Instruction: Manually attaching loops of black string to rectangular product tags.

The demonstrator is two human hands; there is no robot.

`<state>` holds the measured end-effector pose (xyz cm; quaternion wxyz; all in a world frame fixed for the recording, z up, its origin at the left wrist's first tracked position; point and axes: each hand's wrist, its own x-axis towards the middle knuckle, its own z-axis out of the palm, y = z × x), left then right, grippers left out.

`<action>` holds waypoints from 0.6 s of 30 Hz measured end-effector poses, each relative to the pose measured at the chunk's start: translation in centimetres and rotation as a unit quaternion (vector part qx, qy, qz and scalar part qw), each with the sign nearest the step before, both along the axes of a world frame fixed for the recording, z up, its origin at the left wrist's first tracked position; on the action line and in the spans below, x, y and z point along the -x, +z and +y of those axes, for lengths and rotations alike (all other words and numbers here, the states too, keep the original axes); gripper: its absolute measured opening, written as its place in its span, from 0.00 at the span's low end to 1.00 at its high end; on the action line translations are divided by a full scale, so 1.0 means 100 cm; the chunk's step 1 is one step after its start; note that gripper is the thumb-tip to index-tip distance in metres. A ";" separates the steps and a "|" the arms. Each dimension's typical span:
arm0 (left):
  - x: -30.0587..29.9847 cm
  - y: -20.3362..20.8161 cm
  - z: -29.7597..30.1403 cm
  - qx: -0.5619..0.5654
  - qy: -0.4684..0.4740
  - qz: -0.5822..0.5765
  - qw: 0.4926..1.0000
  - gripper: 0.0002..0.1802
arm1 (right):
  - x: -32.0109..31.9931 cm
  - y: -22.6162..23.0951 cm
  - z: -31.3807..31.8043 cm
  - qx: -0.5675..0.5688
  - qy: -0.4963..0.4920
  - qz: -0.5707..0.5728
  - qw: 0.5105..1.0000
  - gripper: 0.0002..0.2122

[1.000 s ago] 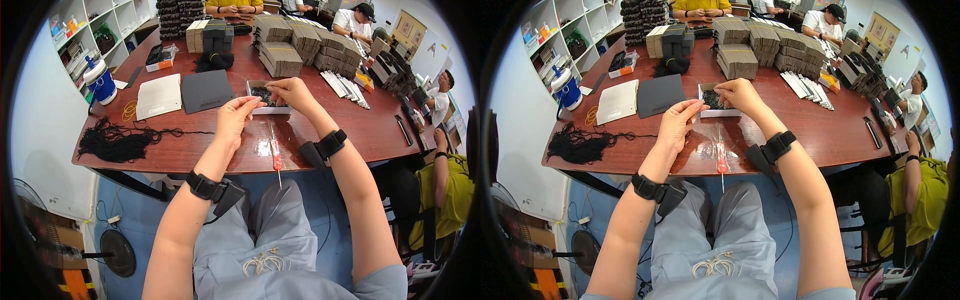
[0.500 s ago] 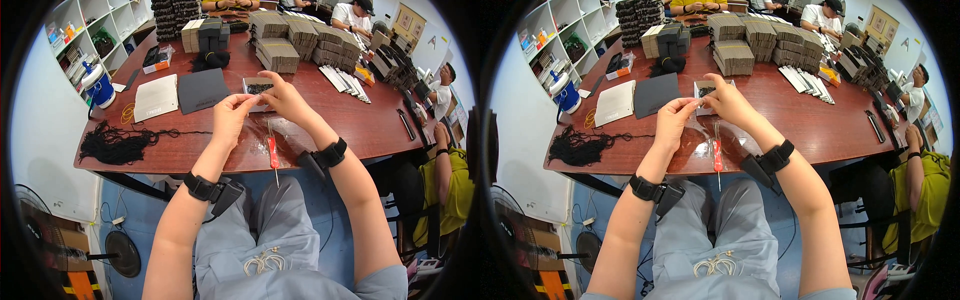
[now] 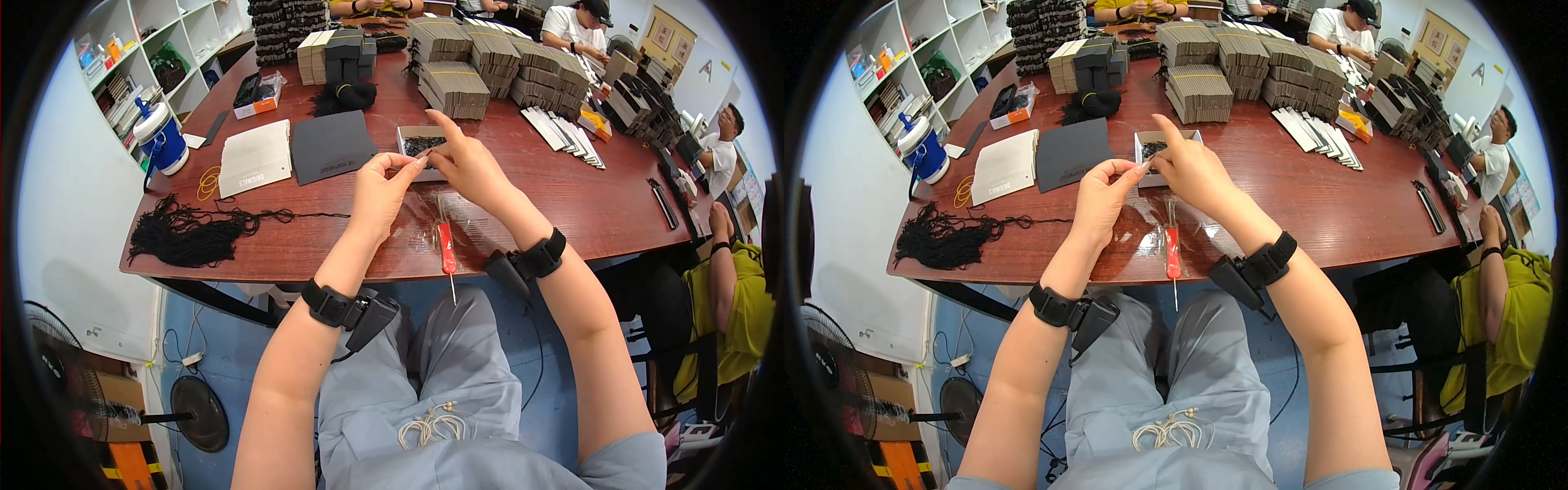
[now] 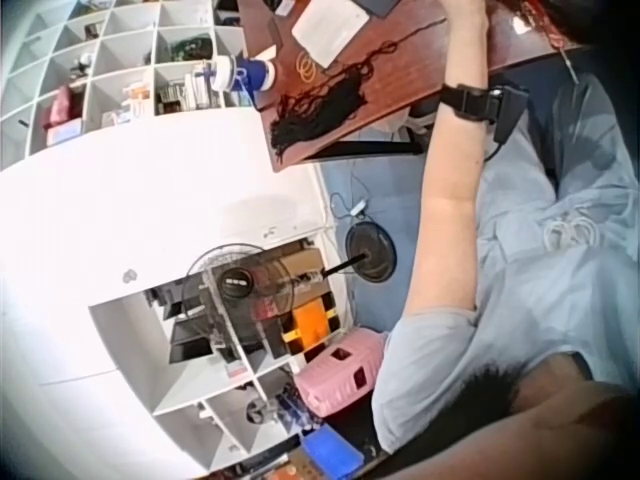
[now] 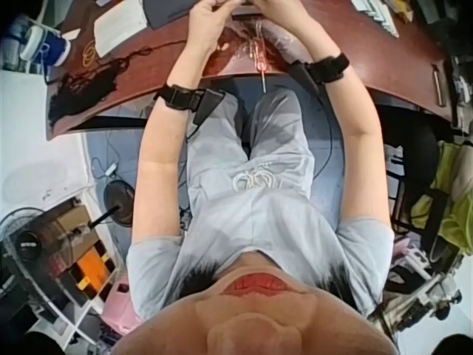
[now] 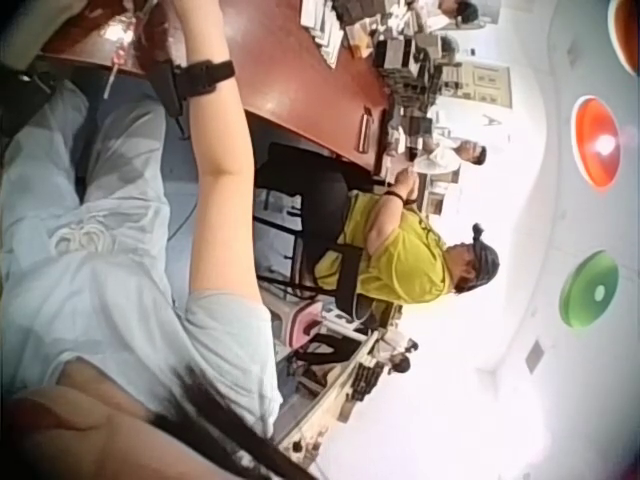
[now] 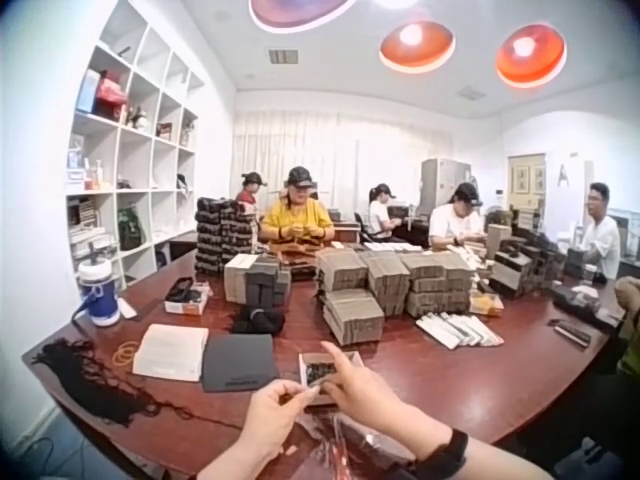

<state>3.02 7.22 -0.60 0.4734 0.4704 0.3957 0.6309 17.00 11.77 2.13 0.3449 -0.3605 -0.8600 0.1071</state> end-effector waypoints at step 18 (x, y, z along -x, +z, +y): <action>-0.002 0.007 -0.003 -0.021 -0.048 -0.023 0.998 0.06 | 0.000 0.010 -0.022 0.003 0.040 -0.041 0.998 0.32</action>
